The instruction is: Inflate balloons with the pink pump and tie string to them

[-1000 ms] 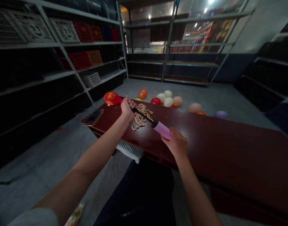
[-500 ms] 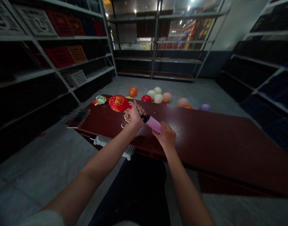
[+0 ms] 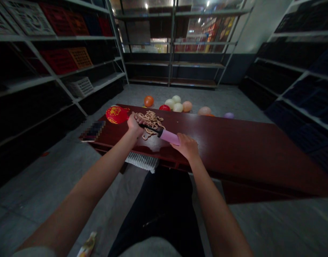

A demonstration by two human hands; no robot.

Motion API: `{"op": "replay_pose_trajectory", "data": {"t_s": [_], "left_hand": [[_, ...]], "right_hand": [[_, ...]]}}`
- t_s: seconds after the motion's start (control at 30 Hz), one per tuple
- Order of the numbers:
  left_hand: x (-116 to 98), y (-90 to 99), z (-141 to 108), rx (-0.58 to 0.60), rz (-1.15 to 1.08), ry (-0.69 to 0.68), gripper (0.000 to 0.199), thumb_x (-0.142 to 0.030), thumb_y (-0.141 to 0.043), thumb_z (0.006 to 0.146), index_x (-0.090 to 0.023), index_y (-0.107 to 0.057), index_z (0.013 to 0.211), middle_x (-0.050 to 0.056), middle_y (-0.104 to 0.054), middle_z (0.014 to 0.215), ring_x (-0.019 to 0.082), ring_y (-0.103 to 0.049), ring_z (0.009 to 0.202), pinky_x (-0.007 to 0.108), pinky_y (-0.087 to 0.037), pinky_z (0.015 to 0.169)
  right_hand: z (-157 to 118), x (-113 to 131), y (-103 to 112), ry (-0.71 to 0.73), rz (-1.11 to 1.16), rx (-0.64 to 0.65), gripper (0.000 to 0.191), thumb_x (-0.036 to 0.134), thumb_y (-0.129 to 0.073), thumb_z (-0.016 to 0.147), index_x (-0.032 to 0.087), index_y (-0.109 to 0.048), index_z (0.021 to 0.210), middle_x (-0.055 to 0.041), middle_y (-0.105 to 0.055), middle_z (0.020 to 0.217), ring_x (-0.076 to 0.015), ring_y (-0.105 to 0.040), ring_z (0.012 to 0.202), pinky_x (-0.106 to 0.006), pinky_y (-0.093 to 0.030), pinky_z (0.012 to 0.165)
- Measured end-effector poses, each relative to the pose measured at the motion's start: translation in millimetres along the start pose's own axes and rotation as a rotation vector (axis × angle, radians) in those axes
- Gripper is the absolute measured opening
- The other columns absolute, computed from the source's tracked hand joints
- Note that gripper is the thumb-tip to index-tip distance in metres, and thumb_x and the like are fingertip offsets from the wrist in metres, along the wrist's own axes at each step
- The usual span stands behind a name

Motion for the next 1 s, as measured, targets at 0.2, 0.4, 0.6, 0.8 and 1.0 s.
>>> {"op": "replay_pose_trajectory", "data": {"t_s": [0.2,0.4,0.6,0.8,1.0], "left_hand": [[-56.7,1.5,12.9,-0.038,-0.003,-0.046,0.048,-0.035,-0.048,0.102,-0.022,-0.025,0.062,-0.008,-0.021,0.044,0.008,-0.022,0.034,0.021,-0.025,0.039],[-53.3,-32.3,11.3,0.033,0.057,-0.147,0.053,-0.047,-0.055,0.099,-0.022,-0.026,0.062,-0.008,-0.025,0.044,0.007,-0.025,0.035,0.021,-0.030,0.040],[-2.8,-88.5,2.8,0.166,0.054,-0.193,0.055,-0.045,-0.052,0.102,-0.022,-0.026,0.058,-0.007,-0.022,0.043,0.008,-0.023,0.034,0.024,-0.024,0.038],[69.2,-111.3,-5.2,0.227,0.075,-0.099,0.057,-0.051,-0.062,0.095,-0.021,-0.031,0.058,-0.008,-0.024,0.043,0.006,-0.023,0.033,0.024,-0.022,0.038],[116.0,-101.2,-13.0,0.257,0.139,-0.080,0.055,-0.049,-0.058,0.099,-0.021,-0.033,0.058,-0.008,-0.028,0.041,0.006,-0.026,0.032,0.024,-0.023,0.038]], "right_hand": [[0.8,3.9,1.6,0.010,0.053,0.001,0.039,0.053,-0.068,0.087,0.021,-0.066,0.110,-0.0092,-0.076,0.103,-0.0237,-0.069,0.087,-0.030,-0.038,0.067],[4.3,-3.9,-4.2,-0.079,0.128,-0.059,0.038,0.050,-0.070,0.085,0.020,-0.066,0.109,-0.0079,-0.075,0.096,-0.0234,-0.068,0.084,-0.030,-0.038,0.067],[10.1,-19.9,-9.4,-0.302,0.171,-0.159,0.040,0.048,-0.067,0.084,0.019,-0.063,0.112,-0.0111,-0.073,0.098,-0.0263,-0.067,0.085,-0.032,-0.042,0.068],[13.9,-21.9,-13.3,-0.396,0.238,-0.191,0.038,0.049,-0.061,0.088,0.019,-0.061,0.113,-0.0124,-0.072,0.098,-0.0287,-0.067,0.089,-0.034,-0.043,0.070],[12.9,-24.7,-14.6,-0.439,0.238,-0.215,0.036,0.046,-0.063,0.087,0.020,-0.061,0.112,-0.0111,-0.072,0.100,-0.0281,-0.067,0.088,-0.033,-0.042,0.070]]}}
Point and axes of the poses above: each hand's wrist, its own z-axis towards the middle knuckle, its own y-axis out of the back of the hand, x = y × z, the point moved 1 cm from there along z, towards the middle knuckle
